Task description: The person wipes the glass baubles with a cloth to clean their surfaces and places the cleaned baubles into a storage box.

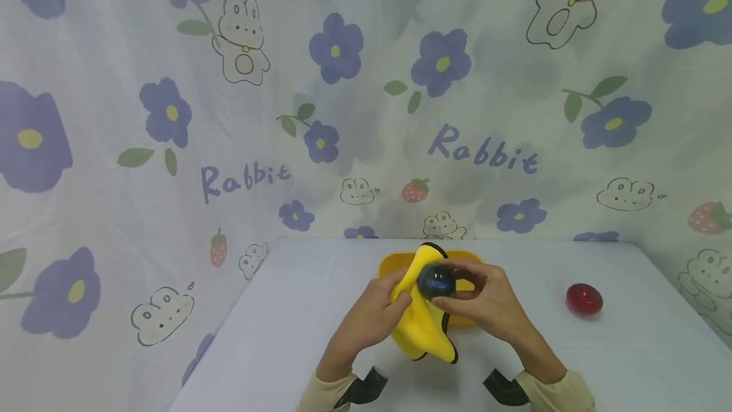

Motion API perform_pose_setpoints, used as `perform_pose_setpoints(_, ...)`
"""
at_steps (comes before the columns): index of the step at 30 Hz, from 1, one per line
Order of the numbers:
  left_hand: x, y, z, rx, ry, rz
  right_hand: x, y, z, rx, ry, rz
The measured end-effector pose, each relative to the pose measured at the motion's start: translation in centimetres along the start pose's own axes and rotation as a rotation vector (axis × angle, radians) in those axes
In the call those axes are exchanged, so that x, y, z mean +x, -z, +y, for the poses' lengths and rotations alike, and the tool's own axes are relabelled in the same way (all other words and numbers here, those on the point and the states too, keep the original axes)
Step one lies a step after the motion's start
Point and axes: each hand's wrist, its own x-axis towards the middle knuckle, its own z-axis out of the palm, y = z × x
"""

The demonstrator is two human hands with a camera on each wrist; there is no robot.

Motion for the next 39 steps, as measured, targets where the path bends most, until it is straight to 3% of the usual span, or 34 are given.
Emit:
perform_pose_setpoints(17, -0.1, -0.1, 0.4, -0.049, 0.031, 0.002, 0.1, 0.2, 0.0, -0.023, 0.001, 0.026)
perform_pose_setpoints(39, -0.3, -0.1, 1.1, -0.01, 0.066, 0.038, 0.5, 0.5, 0.9, -0.064, -0.059, 0.069)
